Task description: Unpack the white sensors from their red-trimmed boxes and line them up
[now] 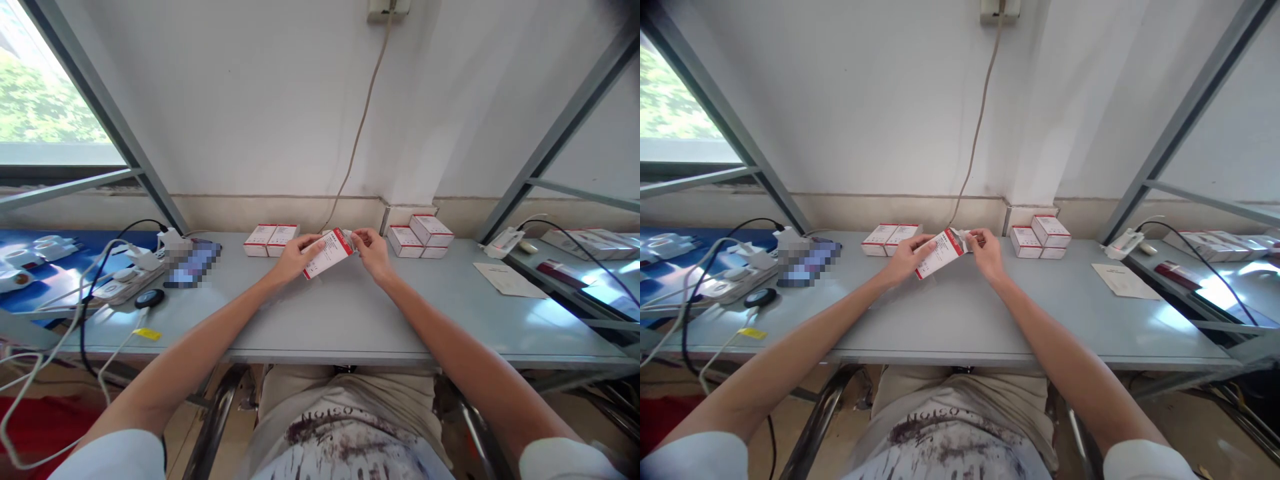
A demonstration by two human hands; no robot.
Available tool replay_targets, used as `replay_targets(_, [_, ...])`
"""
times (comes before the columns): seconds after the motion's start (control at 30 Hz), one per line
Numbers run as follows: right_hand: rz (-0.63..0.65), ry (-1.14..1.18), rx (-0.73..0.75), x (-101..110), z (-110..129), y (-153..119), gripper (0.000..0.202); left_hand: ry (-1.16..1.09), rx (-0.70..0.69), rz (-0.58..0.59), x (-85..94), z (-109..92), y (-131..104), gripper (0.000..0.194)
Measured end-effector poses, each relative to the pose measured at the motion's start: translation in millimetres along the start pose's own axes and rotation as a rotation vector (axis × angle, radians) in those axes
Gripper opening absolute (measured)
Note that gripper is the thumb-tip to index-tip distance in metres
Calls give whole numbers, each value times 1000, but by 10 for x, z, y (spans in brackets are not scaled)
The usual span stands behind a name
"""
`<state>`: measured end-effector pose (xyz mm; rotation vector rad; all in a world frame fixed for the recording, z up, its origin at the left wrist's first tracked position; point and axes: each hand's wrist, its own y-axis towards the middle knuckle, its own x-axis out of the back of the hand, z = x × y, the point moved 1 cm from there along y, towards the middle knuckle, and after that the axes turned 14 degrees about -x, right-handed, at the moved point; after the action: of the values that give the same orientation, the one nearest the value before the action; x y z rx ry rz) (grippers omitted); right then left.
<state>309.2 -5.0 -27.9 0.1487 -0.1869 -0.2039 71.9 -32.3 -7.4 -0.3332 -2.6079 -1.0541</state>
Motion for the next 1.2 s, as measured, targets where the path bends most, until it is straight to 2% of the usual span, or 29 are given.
replay_targets(0.13, [246,169,-171,-53,95,-87,58,104,-52,-22,71,24,0,56])
replay_targets(0.23, [382,242,-214,-80,109,-119,49,213,-133,28,96,1,-11,54])
replay_targets(0.37, [395,275,-244,-76,59,-89,31,258,-164,48,93,-28,-20,52])
replay_targets(0.5, [359,284,-250,-40,11,-27,27,202,-112,-19,93,18,-9,52])
replay_targets(0.7, [236,63,-1,-73,-22,-38,36,53,6,-117,60,120,25,54])
replay_targets(0.9, [85,-111,269,-59,-22,-36,34,-2,56,-116,28,107,31,56])
replay_targets(1.03, [83,-170,423,-28,-8,-18,27,5,55,-46,25,87,21,57])
replay_targets(1.2, [132,-116,441,-64,-13,-71,43,46,38,15,27,74,-4,59])
